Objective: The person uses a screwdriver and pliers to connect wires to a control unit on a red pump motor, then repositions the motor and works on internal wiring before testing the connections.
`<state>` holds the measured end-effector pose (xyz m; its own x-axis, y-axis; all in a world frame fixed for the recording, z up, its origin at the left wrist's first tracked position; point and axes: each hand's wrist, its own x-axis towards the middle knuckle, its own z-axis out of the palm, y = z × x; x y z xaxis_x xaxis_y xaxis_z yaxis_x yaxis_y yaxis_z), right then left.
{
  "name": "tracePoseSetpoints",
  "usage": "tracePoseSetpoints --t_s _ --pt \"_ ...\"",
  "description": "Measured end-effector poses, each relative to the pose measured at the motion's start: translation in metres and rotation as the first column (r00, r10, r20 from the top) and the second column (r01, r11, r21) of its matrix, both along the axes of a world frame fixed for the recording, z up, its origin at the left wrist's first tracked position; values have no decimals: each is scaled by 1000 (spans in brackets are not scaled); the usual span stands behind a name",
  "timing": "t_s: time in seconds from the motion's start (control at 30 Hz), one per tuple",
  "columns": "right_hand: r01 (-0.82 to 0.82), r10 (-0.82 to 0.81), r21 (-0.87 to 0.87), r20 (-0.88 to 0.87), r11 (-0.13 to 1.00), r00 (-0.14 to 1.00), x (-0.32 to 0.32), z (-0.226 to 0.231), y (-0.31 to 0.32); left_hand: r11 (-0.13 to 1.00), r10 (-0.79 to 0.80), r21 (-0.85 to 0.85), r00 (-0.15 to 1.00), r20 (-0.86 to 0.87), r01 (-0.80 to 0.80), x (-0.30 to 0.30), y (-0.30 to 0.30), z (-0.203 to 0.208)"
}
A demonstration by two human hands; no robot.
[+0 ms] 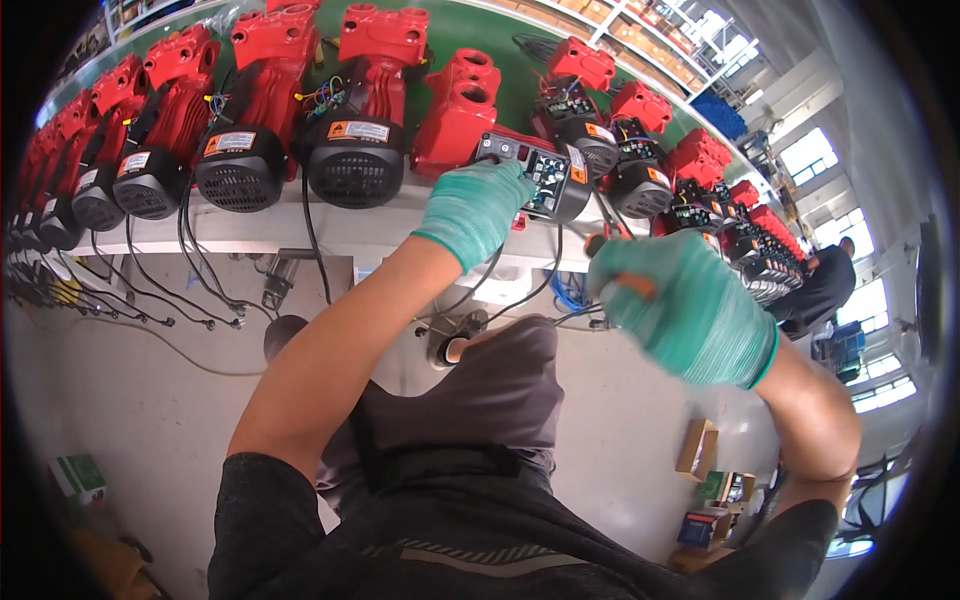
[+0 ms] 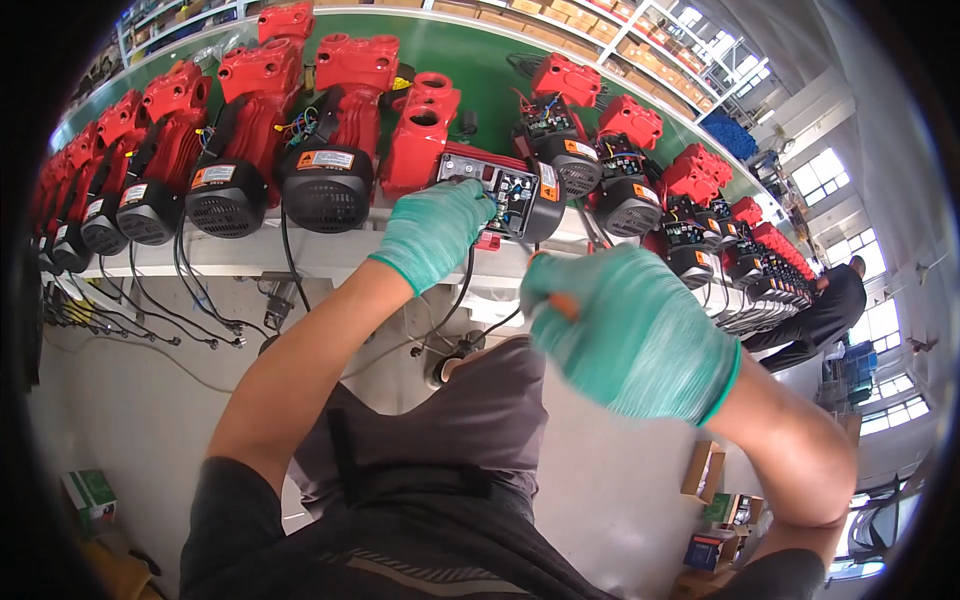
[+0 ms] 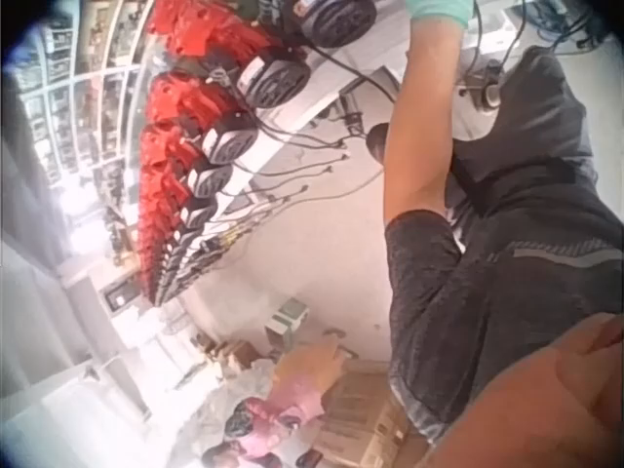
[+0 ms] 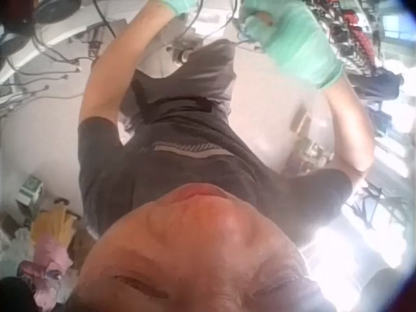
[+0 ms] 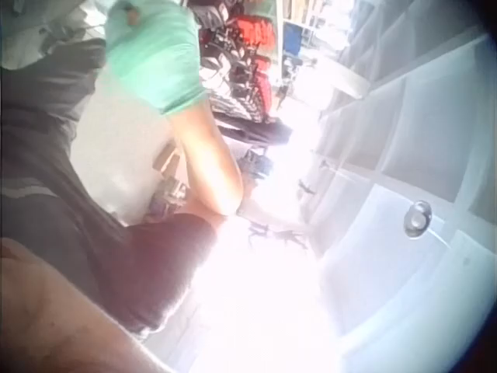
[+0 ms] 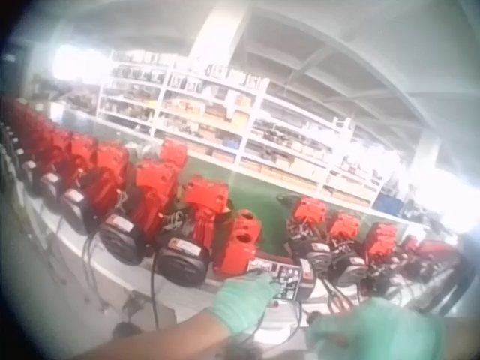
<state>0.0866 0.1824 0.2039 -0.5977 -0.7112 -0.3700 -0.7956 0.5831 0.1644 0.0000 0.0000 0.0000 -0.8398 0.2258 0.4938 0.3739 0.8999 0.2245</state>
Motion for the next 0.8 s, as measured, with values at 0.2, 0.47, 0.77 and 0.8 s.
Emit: tracePoseSetpoints --t_s 0.2,0.47,0.77,0.8 --pt "192 -145 -479 134 857 980 12 -32 14 999 -20 26 999 -35 21 -3 -2 -4" --pt "-262 292 133 -328 956 899 20 -2 11 996 -90 17 992 -87 92 -11 17 4" --pt "459 -111 -712 478 532 871 -3 -28 7 999 -42 29 994 -103 46 -3 -7 -10" --pt "562 -183 -707 541 430 821 1 -37 13 998 -47 40 990 -131 52 -4 -6 -8"
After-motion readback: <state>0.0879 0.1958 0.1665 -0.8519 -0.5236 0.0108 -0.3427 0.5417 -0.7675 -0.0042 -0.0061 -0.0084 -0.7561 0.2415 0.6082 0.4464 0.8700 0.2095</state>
